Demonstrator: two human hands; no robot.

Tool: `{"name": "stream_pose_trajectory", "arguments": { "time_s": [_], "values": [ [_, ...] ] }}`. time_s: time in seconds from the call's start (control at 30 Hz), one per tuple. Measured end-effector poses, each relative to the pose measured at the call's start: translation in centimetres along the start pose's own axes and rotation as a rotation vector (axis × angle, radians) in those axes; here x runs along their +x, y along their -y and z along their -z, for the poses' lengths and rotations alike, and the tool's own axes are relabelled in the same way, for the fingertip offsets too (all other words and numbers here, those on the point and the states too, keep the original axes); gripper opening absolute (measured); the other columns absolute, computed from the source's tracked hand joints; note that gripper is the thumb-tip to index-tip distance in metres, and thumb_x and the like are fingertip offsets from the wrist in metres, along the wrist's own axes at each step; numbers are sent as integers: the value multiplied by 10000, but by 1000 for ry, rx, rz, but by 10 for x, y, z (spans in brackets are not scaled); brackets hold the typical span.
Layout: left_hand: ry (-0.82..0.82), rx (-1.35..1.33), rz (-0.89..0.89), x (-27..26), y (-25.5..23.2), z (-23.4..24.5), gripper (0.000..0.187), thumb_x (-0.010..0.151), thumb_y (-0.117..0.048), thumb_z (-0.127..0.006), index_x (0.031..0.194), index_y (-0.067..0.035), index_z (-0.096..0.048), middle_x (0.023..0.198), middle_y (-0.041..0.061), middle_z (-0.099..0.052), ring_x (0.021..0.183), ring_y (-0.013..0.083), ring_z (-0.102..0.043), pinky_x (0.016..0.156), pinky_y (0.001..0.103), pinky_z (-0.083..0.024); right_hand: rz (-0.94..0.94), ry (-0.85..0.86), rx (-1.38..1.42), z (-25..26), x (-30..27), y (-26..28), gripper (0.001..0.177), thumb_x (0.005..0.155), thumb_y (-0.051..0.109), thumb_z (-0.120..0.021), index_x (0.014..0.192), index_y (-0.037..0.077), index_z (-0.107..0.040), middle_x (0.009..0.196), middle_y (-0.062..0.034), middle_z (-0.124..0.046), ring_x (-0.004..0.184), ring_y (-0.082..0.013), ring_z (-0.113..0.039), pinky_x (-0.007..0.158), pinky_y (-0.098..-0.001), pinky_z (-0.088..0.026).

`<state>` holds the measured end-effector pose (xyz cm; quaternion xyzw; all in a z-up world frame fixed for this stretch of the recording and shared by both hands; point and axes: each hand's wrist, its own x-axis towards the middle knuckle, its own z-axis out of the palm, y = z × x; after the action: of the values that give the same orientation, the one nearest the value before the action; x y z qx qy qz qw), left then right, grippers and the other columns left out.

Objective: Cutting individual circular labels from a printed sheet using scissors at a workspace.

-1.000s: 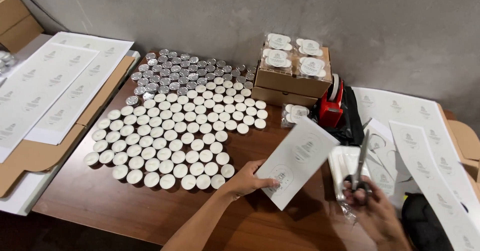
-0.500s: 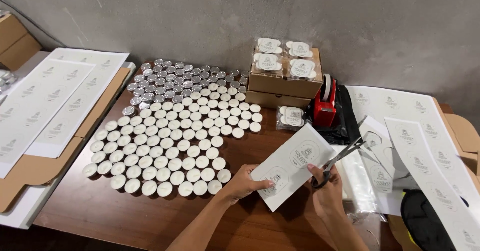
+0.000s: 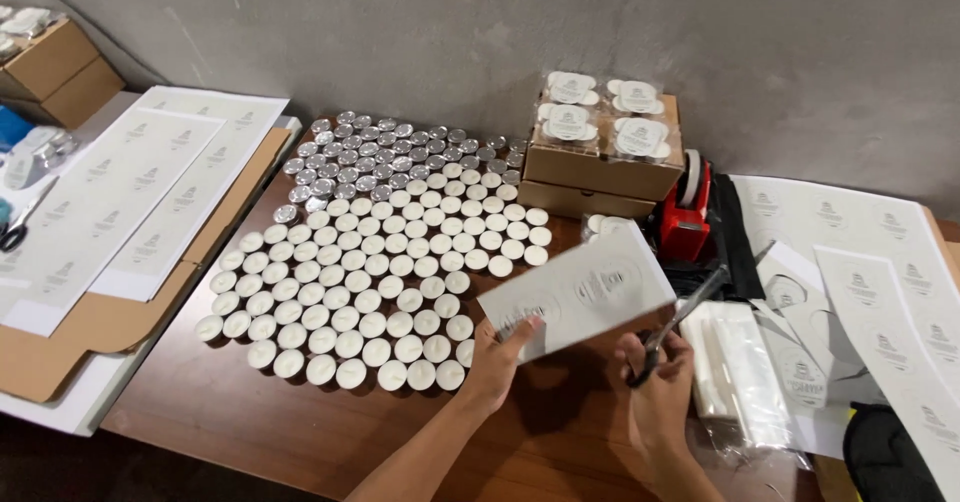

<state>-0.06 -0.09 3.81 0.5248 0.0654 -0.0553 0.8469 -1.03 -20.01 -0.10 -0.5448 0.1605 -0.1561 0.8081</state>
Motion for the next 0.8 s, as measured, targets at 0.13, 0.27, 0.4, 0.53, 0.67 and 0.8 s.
{"name": "stream_pose_trajectory", "arguments": {
  "time_s": [0.13, 0.27, 0.4, 0.53, 0.67, 0.8],
  "values": [
    [-83, -126, -78, 2, -13, 4, 317, 903, -149, -718, 1176, 12, -691, 1091, 165, -751, 957, 313, -732, 652, 423, -683, -146, 363, -162, 39, -21, -6, 337, 861, 193, -771, 1015, 155, -473, 858, -134, -661, 694, -169, -569, 496, -269, -280],
    [-166, -154, -81, 3, -22, 10, 186, 895, -127, -730, 1036, -6, -730, 1026, 158, -770, 927, 314, -741, 609, 415, -656, -457, 384, -423, 37, -23, 18, 300, 883, 39, -785, 1024, 52, -521, 756, -190, -605, 620, -248, -534, 508, -341, -318],
    [-209, -153, -46, 4, -25, 13, 380, 849, -142, -746, 1207, -37, -674, 1162, 133, -754, 1072, 299, -717, 850, 408, -603, -429, 586, -551, 31, -25, 32, 319, 889, 81, -789, 919, 58, -472, 758, -163, -593, 608, -235, -526, 581, -355, -431],
    [-88, 62, -54, 3, -15, 12, 245, 867, -181, -744, 1074, -50, -742, 1052, 90, -789, 1053, 239, -739, 1007, 378, -574, -418, 504, -463, 21, -29, 34, 326, 804, -42, -853, 820, 2, -530, 794, -168, -570, 684, -290, -578, 638, -400, -507],
    [-16, 141, -46, 1, -7, 6, 229, 897, -178, -732, 1053, -10, -735, 969, 108, -785, 925, 237, -754, 780, 382, -671, -389, 454, -538, 21, -29, 35, 309, 775, 38, -880, 858, -21, -588, 823, -181, -633, 662, -284, -613, 623, -388, -514],
    [-14, 144, -60, -2, -11, 1, 198, 878, -166, -737, 1003, -13, -729, 947, 109, -766, 876, 249, -725, 679, 402, -683, -368, 454, -491, 27, -26, 26, 347, 764, 69, -875, 813, 17, -536, 787, -166, -631, 651, -277, -604, 610, -390, -511]
  ]
}}
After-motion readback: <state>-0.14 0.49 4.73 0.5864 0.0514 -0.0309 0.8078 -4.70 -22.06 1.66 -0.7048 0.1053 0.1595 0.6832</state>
